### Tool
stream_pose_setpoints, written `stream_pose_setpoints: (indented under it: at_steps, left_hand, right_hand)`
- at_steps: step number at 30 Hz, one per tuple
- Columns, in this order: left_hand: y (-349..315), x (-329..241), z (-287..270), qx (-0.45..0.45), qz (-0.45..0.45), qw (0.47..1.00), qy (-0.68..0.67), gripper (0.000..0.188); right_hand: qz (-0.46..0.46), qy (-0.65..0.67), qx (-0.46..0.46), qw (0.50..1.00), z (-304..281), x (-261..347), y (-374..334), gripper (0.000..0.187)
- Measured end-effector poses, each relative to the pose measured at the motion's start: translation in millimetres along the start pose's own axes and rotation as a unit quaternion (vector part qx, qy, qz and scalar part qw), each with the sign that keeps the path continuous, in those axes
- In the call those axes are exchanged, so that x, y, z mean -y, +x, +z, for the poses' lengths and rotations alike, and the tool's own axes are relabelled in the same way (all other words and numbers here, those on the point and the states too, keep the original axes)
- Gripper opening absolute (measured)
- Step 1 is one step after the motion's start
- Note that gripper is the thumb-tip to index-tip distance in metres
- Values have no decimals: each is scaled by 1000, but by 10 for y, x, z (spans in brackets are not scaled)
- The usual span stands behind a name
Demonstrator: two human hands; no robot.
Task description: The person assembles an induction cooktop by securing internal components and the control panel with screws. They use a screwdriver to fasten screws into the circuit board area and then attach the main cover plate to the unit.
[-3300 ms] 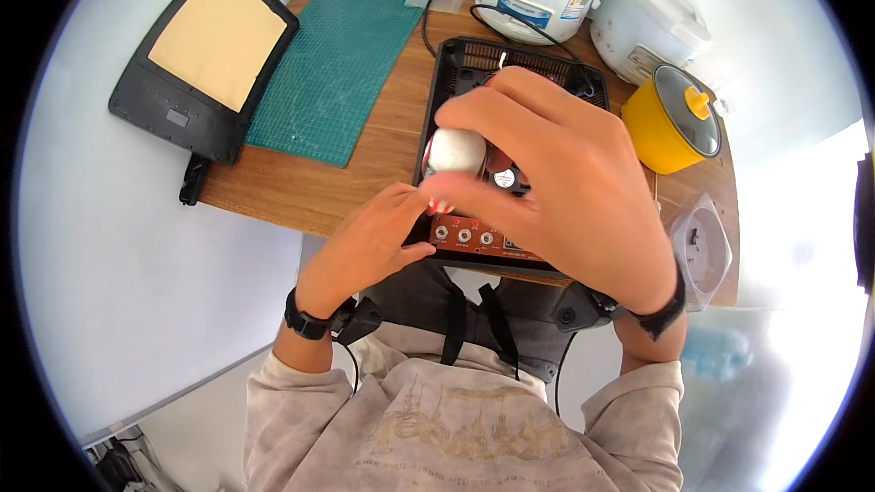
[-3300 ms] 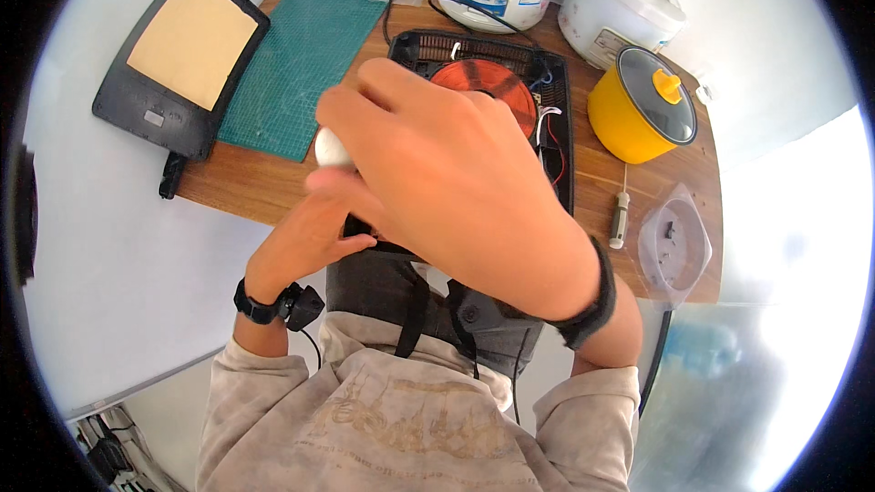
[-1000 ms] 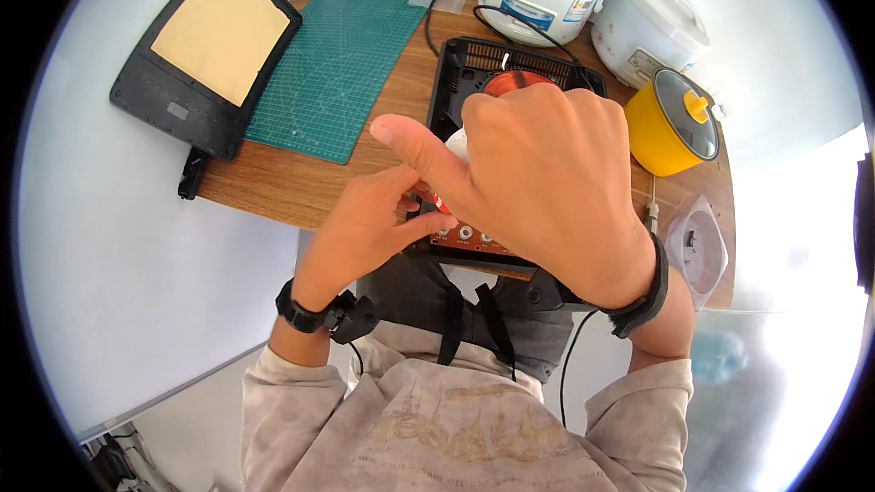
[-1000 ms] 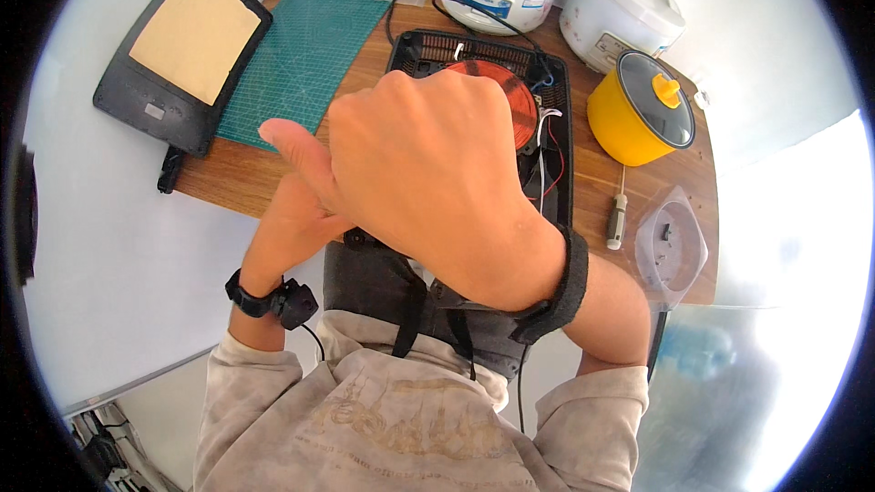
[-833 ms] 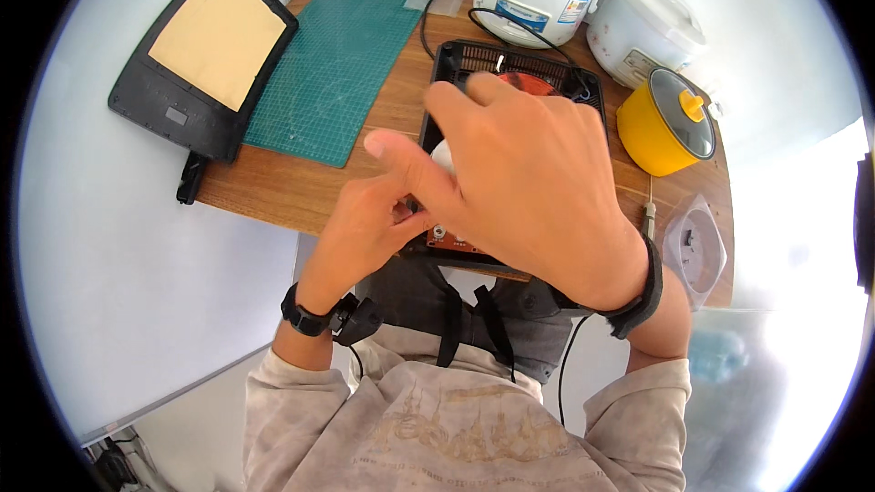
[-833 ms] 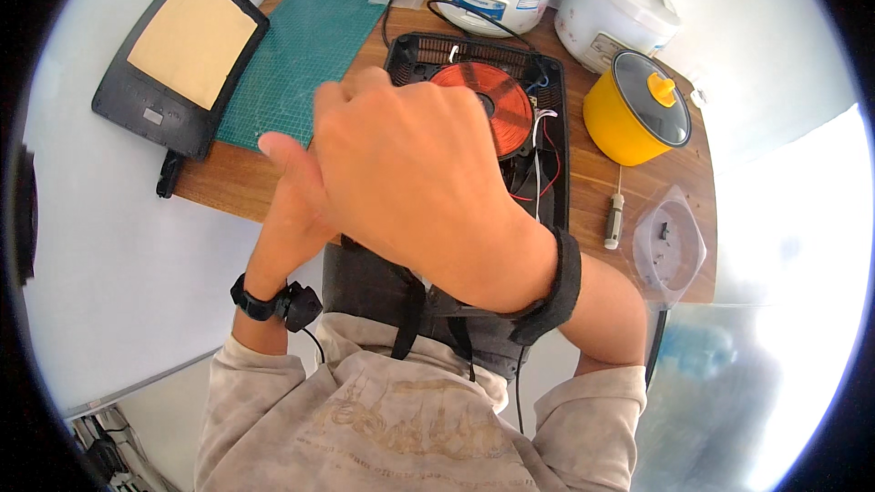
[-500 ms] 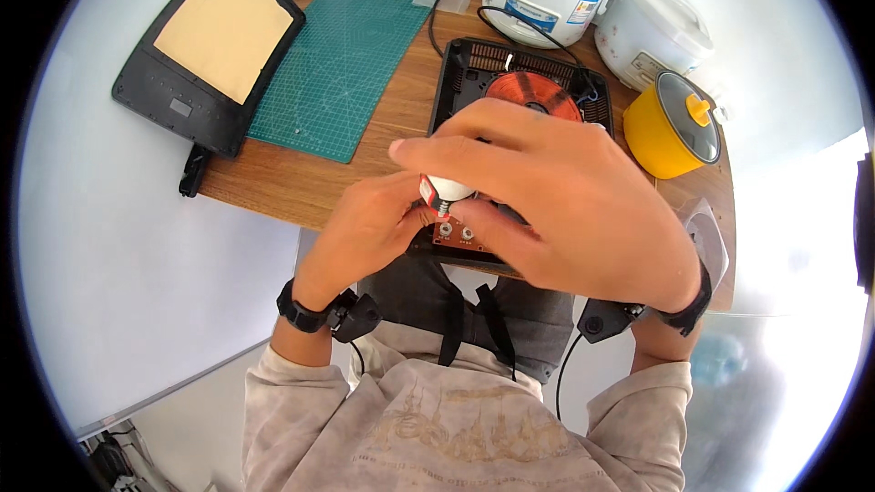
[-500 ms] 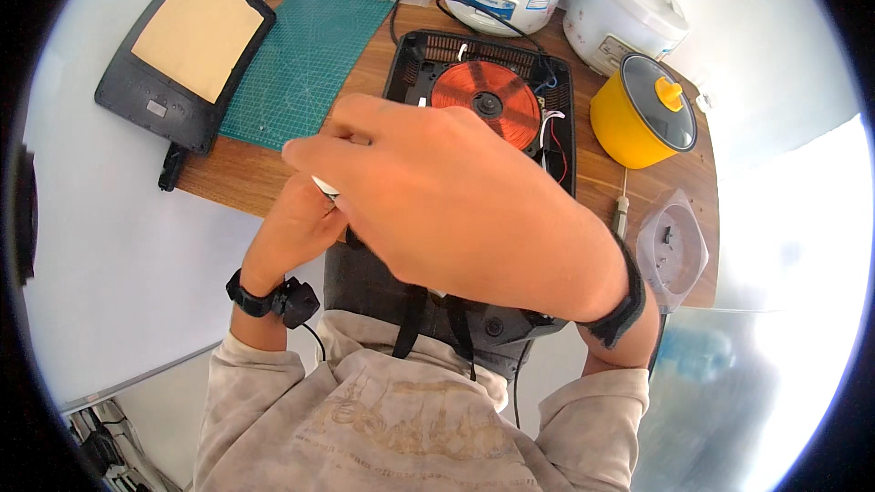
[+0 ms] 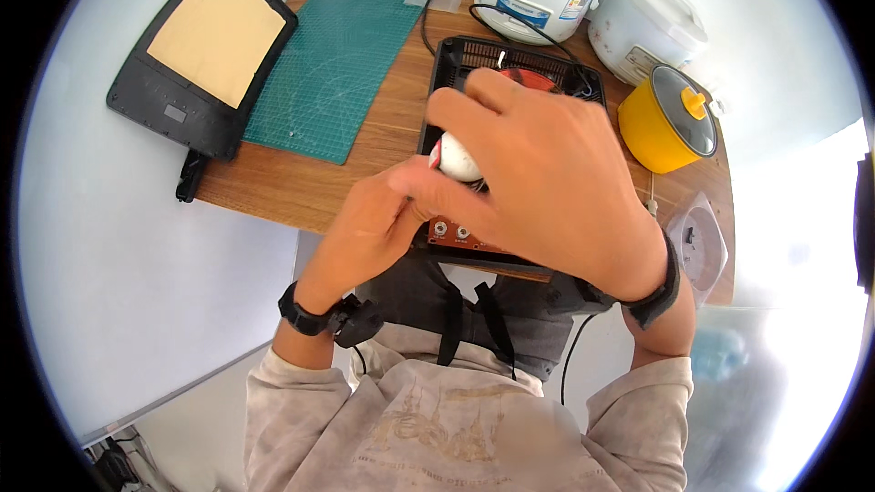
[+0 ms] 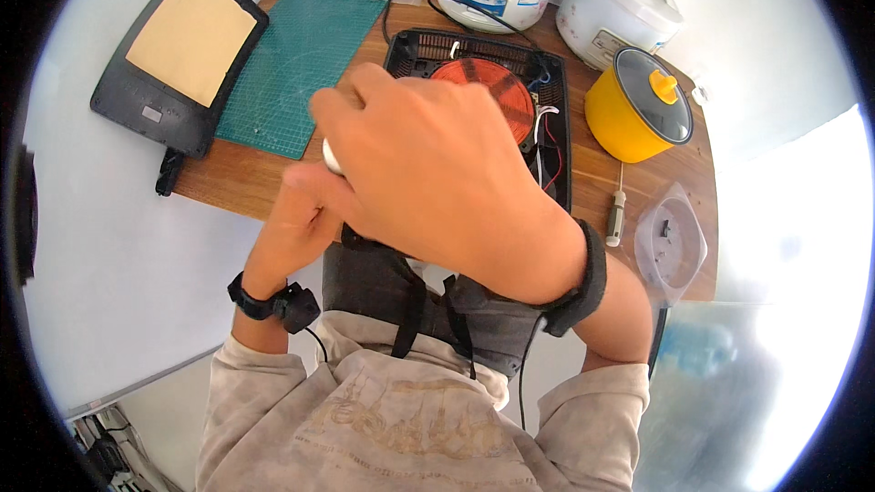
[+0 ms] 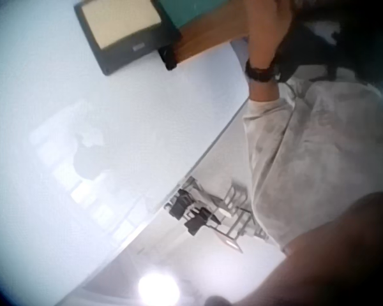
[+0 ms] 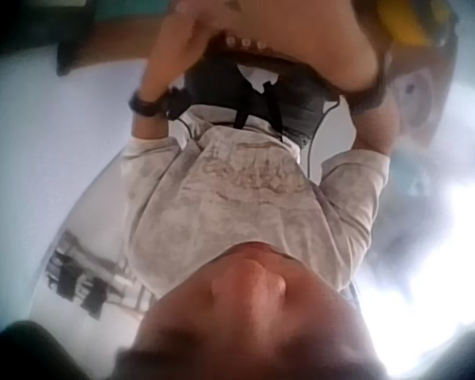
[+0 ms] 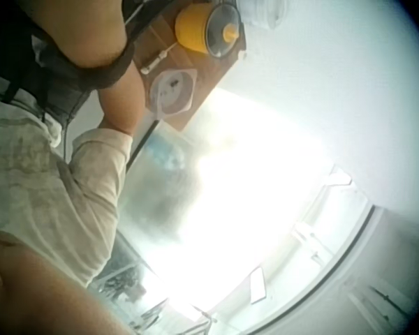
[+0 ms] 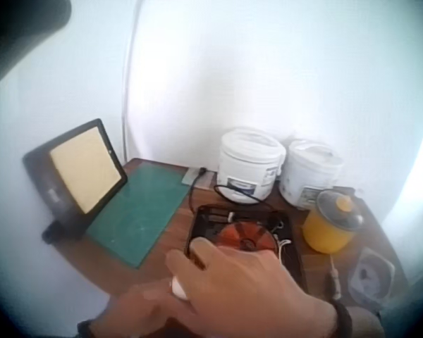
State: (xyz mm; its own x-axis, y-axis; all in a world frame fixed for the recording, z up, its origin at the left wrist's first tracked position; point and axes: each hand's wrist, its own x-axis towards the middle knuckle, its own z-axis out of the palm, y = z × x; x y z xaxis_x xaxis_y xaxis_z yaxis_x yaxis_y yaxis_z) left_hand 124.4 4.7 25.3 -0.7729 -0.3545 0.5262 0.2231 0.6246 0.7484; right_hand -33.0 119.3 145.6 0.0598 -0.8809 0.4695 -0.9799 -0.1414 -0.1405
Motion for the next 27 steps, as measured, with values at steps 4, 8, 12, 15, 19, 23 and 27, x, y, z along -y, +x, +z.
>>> stream_pose_setpoints:
  at_steps: [4,8,12,15,19,23,27]
  left_hand:
    - [-30,1,-118,32,-11,999,-13,23]
    - [13,-46,-188,131,-133,982,-34,27]
    - [65,-197,-54,23,-64,992,-102,27]
    - [115,-258,-96,42,-7,999,-6,33]
    - [83,-214,-76,46,-88,995,-24,42]
    - [-1,-31,-84,47,-63,993,-90,40]
    - [39,-9,-110,80,-41,995,-47,40]
  right_hand:
    - [-83,138,21,987,-26,-92,-86,25]
    - [-79,125,-13,989,-18,-136,-66,24]
    - [-43,27,-10,999,14,-85,3,42]
    - [-17,-51,-28,998,87,-24,5,46]
    - [-24,-10,-52,998,121,29,29,35]
    - [-75,106,-56,990,96,-23,-9,28]
    - [-69,130,-55,988,94,-144,-50,33]
